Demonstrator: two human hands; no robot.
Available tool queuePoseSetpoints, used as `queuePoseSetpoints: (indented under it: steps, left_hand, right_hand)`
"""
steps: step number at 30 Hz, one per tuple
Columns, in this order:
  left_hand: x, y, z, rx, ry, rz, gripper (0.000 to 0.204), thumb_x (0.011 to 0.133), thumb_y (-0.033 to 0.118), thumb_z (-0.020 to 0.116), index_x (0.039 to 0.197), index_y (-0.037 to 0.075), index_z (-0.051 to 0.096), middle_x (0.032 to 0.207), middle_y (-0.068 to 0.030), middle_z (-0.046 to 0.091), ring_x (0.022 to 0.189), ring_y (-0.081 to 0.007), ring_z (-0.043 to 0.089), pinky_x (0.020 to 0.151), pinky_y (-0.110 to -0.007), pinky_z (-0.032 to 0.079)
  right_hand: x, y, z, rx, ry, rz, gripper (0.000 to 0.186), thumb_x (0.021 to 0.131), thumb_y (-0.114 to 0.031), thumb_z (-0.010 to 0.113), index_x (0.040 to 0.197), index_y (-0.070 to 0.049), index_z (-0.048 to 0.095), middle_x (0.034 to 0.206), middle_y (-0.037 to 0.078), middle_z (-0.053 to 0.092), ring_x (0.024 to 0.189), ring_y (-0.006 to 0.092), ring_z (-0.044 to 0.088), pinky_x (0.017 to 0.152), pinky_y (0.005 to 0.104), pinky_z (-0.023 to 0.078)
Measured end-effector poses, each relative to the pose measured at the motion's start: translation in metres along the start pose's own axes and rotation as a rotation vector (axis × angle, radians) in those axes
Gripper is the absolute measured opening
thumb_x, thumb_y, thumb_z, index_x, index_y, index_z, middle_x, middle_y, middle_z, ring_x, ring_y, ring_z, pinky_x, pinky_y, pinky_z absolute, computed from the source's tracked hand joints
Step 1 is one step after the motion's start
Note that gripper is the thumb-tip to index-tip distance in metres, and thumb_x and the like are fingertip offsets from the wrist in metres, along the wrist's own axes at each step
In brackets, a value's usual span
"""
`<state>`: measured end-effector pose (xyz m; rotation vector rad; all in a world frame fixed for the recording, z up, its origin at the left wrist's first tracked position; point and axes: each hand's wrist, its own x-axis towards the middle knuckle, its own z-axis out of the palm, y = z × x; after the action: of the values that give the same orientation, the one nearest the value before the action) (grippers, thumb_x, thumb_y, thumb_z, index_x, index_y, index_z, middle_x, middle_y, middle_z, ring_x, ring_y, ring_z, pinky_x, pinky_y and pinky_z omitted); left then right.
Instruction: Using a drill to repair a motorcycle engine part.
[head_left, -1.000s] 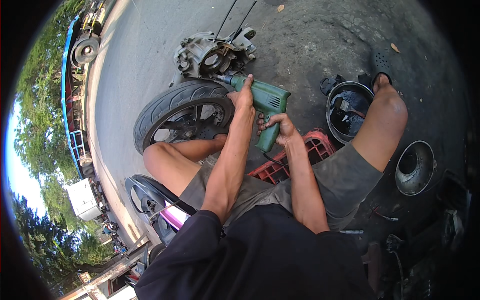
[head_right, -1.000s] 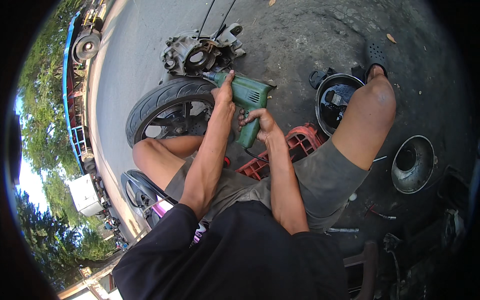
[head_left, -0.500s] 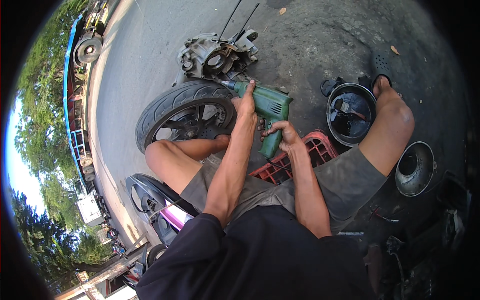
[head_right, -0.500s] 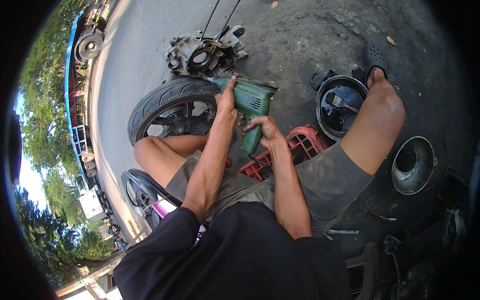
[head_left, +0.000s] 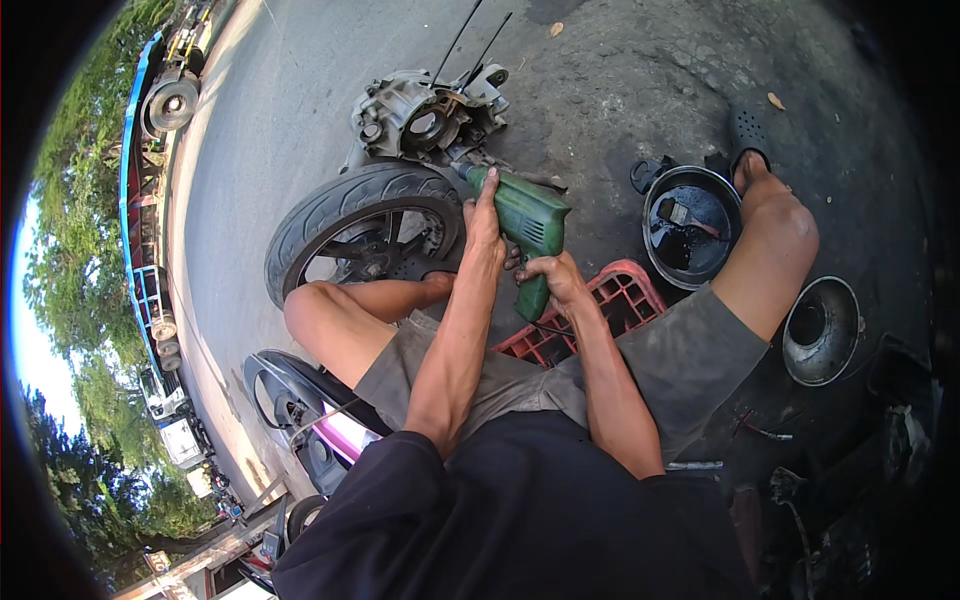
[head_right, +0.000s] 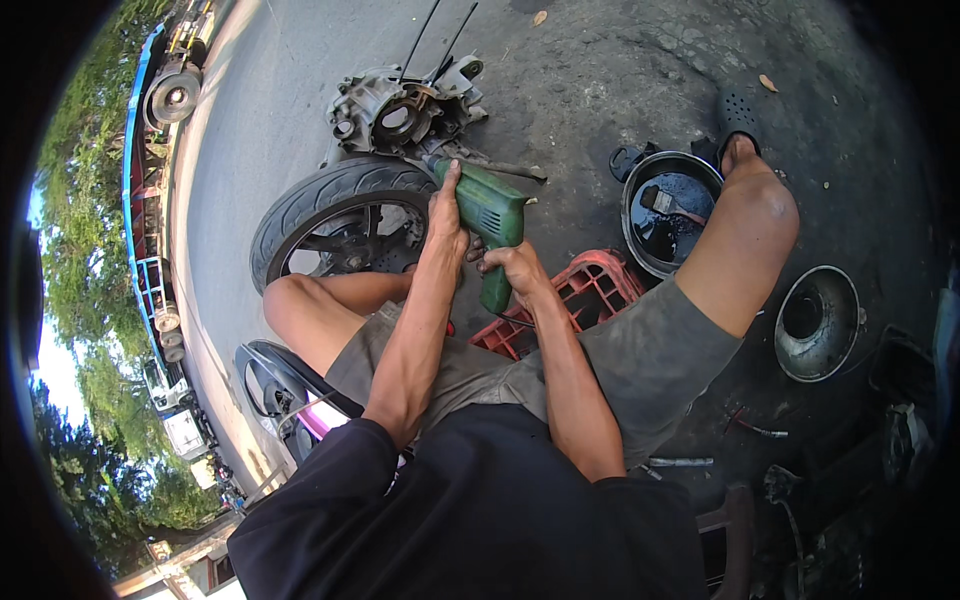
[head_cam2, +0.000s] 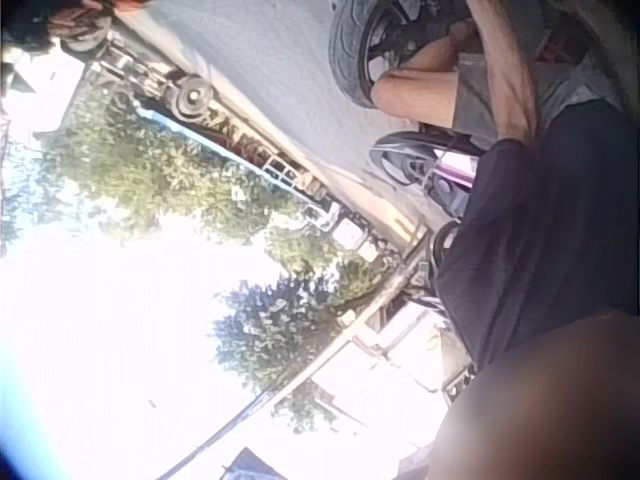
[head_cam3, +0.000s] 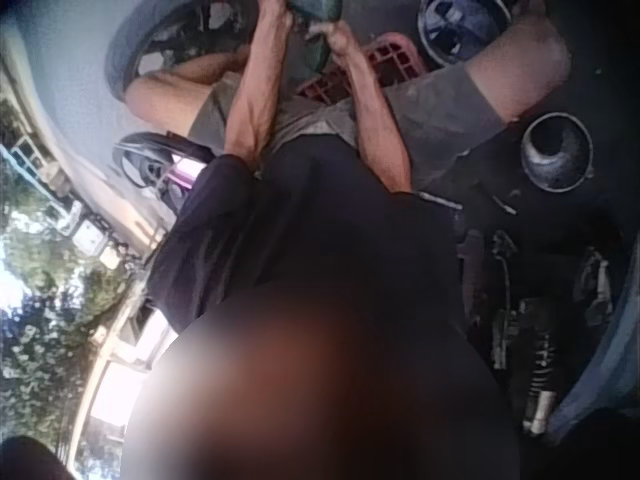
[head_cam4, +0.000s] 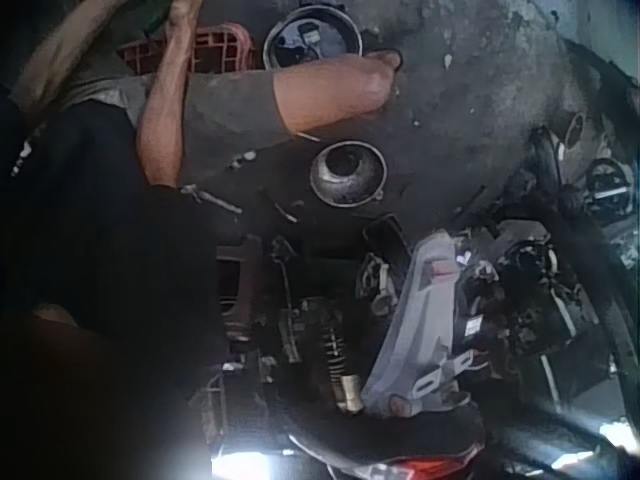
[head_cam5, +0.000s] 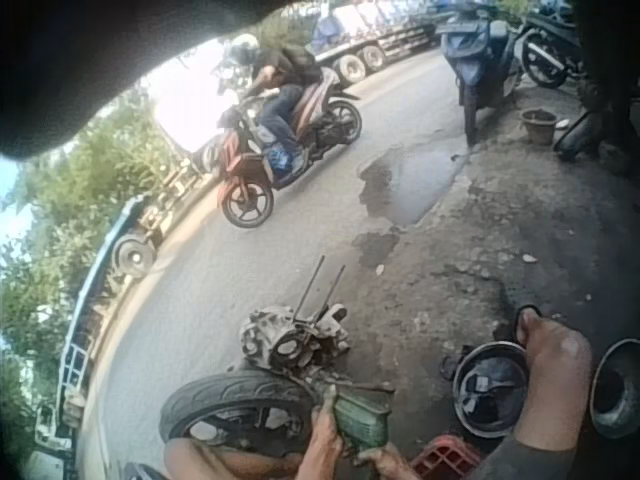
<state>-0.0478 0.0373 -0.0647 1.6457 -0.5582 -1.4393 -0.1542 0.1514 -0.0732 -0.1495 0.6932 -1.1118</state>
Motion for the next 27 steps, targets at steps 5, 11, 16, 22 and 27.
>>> queuePoseSetpoints:
  steps: [5, 11, 16, 22, 27]
  left_hand:
    - [-0.007, 0.012, -0.005, -0.071, -0.116, 0.004, 0.069, 0.084, 0.043, 0.073, 0.122, -0.005, 0.043, 0.112, -0.0179, 0.056, 0.099, -0.0281, 0.061, 0.087, -0.041, 0.052]
    - [-0.010, 0.018, -0.017, -0.149, -0.221, 0.055, 0.065, 0.086, 0.051, 0.068, 0.119, -0.003, 0.051, 0.107, -0.0147, 0.059, 0.100, -0.0262, 0.062, 0.088, -0.041, 0.052]
    - [-0.005, 0.019, -0.032, -0.191, -0.262, 0.023, 0.064, 0.089, 0.055, 0.060, 0.126, 0.004, 0.051, 0.110, -0.0129, 0.062, 0.103, -0.0262, 0.061, 0.094, -0.042, 0.050]
    - [-0.018, 0.020, -0.036, -0.215, -0.240, 0.038, 0.070, 0.087, 0.058, 0.061, 0.129, 0.004, 0.048, 0.114, -0.0131, 0.060, 0.106, -0.0262, 0.060, 0.094, -0.042, 0.049]
    - [-0.011, 0.023, -0.044, -0.268, -0.243, 0.038, 0.069, 0.085, 0.059, 0.063, 0.126, 0.005, 0.049, 0.112, -0.0120, 0.059, 0.105, -0.0256, 0.059, 0.094, -0.042, 0.049]
  right_hand:
    - [0.002, 0.002, 0.010, -0.062, -0.016, -0.079, 0.029, 0.064, -0.001, 0.059, 0.093, 0.003, 0.064, 0.081, 0.011, 0.066, 0.070, 0.0177, 0.061, 0.066, 0.0293, 0.048]
    - [0.001, 0.005, 0.020, -0.315, -0.013, -0.165, 0.028, 0.063, -0.002, 0.061, 0.090, 0.003, 0.063, 0.079, 0.008, 0.063, 0.070, 0.0171, 0.060, 0.065, 0.0288, 0.049]
    - [0.003, 0.011, 0.026, -0.490, -0.006, -0.223, 0.020, 0.063, -0.002, 0.062, 0.082, 0.002, 0.064, 0.073, 0.005, 0.063, 0.066, 0.0154, 0.060, 0.062, 0.0298, 0.048]
    - [0.003, 0.018, 0.027, -0.588, 0.014, -0.206, 0.016, 0.062, -0.002, 0.063, 0.078, 0.001, 0.063, 0.071, 0.005, 0.062, 0.064, 0.0153, 0.059, 0.060, 0.0308, 0.047]
    - [0.005, 0.018, 0.035, -0.628, 0.018, -0.191, 0.017, 0.061, -0.002, 0.064, 0.078, 0.001, 0.063, 0.070, 0.004, 0.062, 0.063, 0.0149, 0.058, 0.059, 0.0303, 0.047]
